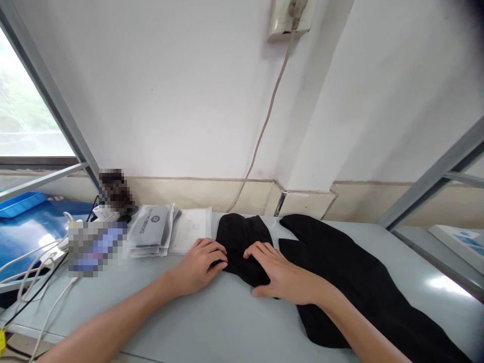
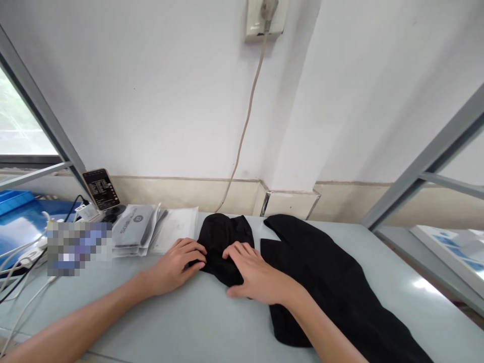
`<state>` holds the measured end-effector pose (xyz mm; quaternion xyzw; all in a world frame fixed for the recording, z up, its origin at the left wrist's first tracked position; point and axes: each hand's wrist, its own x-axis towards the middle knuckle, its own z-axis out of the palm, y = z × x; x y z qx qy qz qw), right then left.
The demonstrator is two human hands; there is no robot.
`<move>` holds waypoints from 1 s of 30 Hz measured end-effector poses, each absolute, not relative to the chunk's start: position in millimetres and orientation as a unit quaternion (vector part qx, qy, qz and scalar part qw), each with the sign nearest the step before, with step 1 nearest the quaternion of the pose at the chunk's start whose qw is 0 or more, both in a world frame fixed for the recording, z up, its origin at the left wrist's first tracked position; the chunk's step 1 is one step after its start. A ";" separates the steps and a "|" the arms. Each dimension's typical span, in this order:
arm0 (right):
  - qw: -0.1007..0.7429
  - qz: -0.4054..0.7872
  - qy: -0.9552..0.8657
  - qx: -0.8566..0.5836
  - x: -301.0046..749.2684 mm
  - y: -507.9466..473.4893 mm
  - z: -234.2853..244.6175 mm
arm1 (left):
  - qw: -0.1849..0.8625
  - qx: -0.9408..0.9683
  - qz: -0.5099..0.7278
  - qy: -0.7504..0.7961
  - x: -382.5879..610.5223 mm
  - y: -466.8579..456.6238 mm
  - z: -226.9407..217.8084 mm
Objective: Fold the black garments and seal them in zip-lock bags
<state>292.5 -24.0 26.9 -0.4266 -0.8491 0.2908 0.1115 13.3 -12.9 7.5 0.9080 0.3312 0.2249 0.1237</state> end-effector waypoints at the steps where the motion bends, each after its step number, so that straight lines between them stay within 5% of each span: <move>1: 0.129 0.276 -0.851 -0.429 292.7 -23.6 25.0 | 0.127 0.905 0.230 0.333 13.5 -12.2 7.2; 12: 0.221 0.222 -0.812 -0.492 287.8 -17.7 23.9 | 0.162 0.890 0.236 0.356 12.5 -14.7 11.7; 23: 0.162 0.258 -0.839 -0.451 294.3 -21.5 24.7 | 0.164 0.882 0.270 0.349 10.1 -7.9 1.5; 30: 0.273 0.227 -0.802 -0.480 286.7 -17.9 23.3 | 0.202 0.825 0.383 0.364 12.4 -15.1 8.6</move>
